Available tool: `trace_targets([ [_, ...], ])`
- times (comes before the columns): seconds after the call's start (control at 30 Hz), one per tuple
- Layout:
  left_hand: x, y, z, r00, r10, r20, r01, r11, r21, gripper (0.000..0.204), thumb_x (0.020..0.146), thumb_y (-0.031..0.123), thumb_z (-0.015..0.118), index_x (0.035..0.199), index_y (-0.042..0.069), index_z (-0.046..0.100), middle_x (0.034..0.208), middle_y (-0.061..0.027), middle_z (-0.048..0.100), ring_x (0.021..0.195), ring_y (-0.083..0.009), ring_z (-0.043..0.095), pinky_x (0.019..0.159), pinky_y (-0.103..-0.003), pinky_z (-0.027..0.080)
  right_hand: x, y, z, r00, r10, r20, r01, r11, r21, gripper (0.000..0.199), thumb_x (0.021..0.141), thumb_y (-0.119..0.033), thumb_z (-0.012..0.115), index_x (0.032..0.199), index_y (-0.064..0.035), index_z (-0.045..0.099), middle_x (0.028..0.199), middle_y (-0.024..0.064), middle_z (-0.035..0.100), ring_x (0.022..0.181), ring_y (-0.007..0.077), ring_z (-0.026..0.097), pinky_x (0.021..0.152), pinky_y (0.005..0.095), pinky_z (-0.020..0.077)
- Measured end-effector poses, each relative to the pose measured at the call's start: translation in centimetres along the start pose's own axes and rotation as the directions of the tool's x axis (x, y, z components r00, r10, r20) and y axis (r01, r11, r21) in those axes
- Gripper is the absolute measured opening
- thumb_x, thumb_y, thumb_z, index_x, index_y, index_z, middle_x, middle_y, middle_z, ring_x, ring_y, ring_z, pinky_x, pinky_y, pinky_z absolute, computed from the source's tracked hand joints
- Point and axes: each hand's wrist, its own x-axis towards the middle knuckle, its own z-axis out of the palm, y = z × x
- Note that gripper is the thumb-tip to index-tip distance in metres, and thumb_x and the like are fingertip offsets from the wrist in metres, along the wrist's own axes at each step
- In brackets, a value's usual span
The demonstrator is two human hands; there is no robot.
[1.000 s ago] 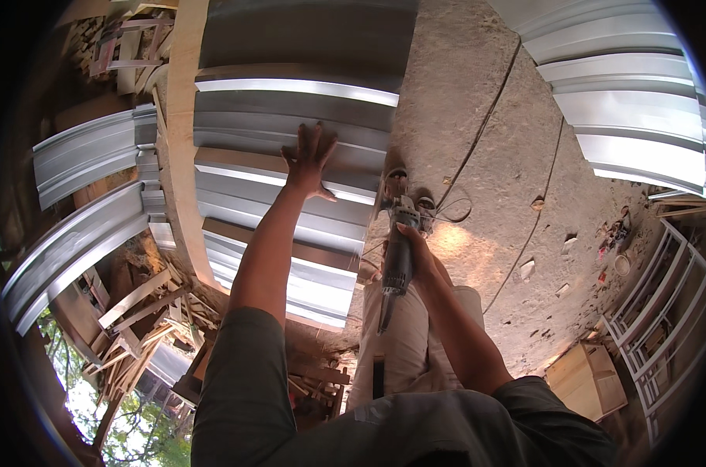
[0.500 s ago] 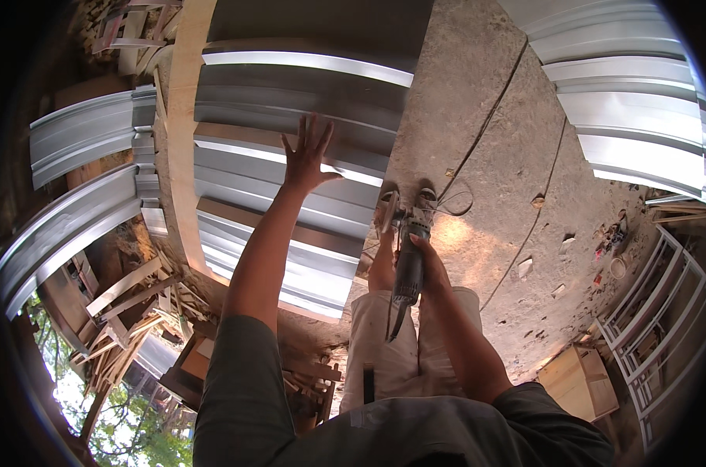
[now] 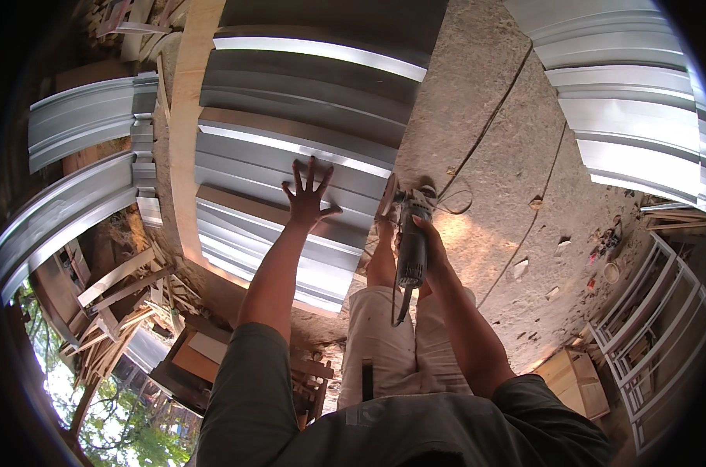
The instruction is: The person uses an angle grinder to cut sections of corrugated metal sheets resting on a wooden board. They lift the cut metal pieces and move them to a stack.
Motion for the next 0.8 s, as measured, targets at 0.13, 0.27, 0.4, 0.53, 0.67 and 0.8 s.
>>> trace_targets([
  [0.13, -0.2, -0.2, 0.2, 1.0, -0.004, 0.006, 0.005, 1.0, -0.01, 0.122, 0.064, 0.083, 0.069, 0.164, 0.044, 0.012, 0.174, -0.008, -0.011, 0.155, -0.0503, -0.011, 0.102, -0.087, 0.019, 0.3, 1.2, -0.1, 1.0, -0.017, 0.004, 0.017, 1.0, -0.026, 0.047, 0.091, -0.045, 0.068, 0.104, -0.0006, 0.062, 0.081, 0.016, 0.069, 0.065, 0.0273, 0.069, 0.063, 0.0373, 0.0607],
  [0.27, -0.1, -0.3, 0.3, 1.0, -0.008, 0.029, 0.007, 0.999, 0.036, 0.122, 0.064, 0.089, 0.062, 0.165, 0.042, 0.012, 0.174, -0.0102, -0.01, 0.155, -0.0506, -0.011, 0.103, -0.087, 0.017, 0.1, 2.3, -0.1, 0.999, -0.014, -0.035, 0.014, 1.0, 0.014, 0.049, 0.091, -0.047, 0.067, 0.105, -0.0005, 0.062, 0.081, 0.0158, 0.069, 0.065, 0.0272, 0.069, 0.062, 0.0374, 0.0606],
  [0.4, -0.4, -0.4, 0.2, 1.0, -0.003, -0.003, 0.003, 1.0, 0.012, 0.123, 0.063, 0.084, 0.069, 0.164, 0.044, 0.011, 0.174, -0.0087, -0.012, 0.155, -0.0502, -0.011, 0.103, -0.087, 0.019, 0.2, 2.1, 0.0, 0.999, -0.037, 0.0, 0.037, 0.999, -0.029, 0.048, 0.091, -0.047, 0.066, 0.105, -0.001, 0.062, 0.081, 0.0157, 0.069, 0.065, 0.0269, 0.069, 0.062, 0.0372, 0.0603],
  [0.53, 0.1, 0.1, -0.1, 0.999, -0.017, 0.047, 0.016, 1.0, 0.025, 0.124, 0.063, 0.084, 0.069, 0.164, 0.044, 0.011, 0.174, -0.0094, -0.012, 0.155, -0.0502, -0.011, 0.103, -0.087, 0.02, 0.7, 1.2, 0.2, 1.0, -0.029, -0.006, 0.029, 0.999, -0.017, 0.047, 0.091, -0.047, 0.067, 0.104, -0.0018, 0.062, 0.081, 0.0156, 0.069, 0.064, 0.0264, 0.069, 0.061, 0.0368, 0.0603],
  [0.67, -0.2, -0.2, -0.2, 0.998, -0.026, 0.058, 0.024, 0.999, 0.032, 0.124, 0.062, 0.084, 0.069, 0.164, 0.045, 0.01, 0.173, -0.01, -0.013, 0.155, -0.0506, -0.011, 0.104, -0.087, 0.02, 0.1, 2.0, 0.7, 0.999, -0.044, -0.02, 0.044, 0.999, -0.031, 0.047, 0.09, -0.046, 0.068, 0.106, -0.0024, 0.061, 0.081, 0.0151, 0.068, 0.064, 0.0261, 0.068, 0.061, 0.036, 0.0604],
  [0.8, -0.4, -0.3, -0.4, 0.997, -0.034, 0.072, 0.031, 0.999, 0.044, 0.125, 0.062, 0.084, 0.07, 0.164, 0.045, 0.008, 0.173, -0.0098, -0.013, 0.155, -0.0509, -0.011, 0.104, -0.087, 0.019, -0.1, 2.3, 0.9, 0.993, -0.075, -0.093, 0.07, 0.996, -0.06, 0.047, 0.089, -0.045, 0.069, 0.108, -0.003, 0.06, 0.08, 0.015, 0.068, 0.064, 0.0258, 0.068, 0.061, 0.0356, 0.0607],
])
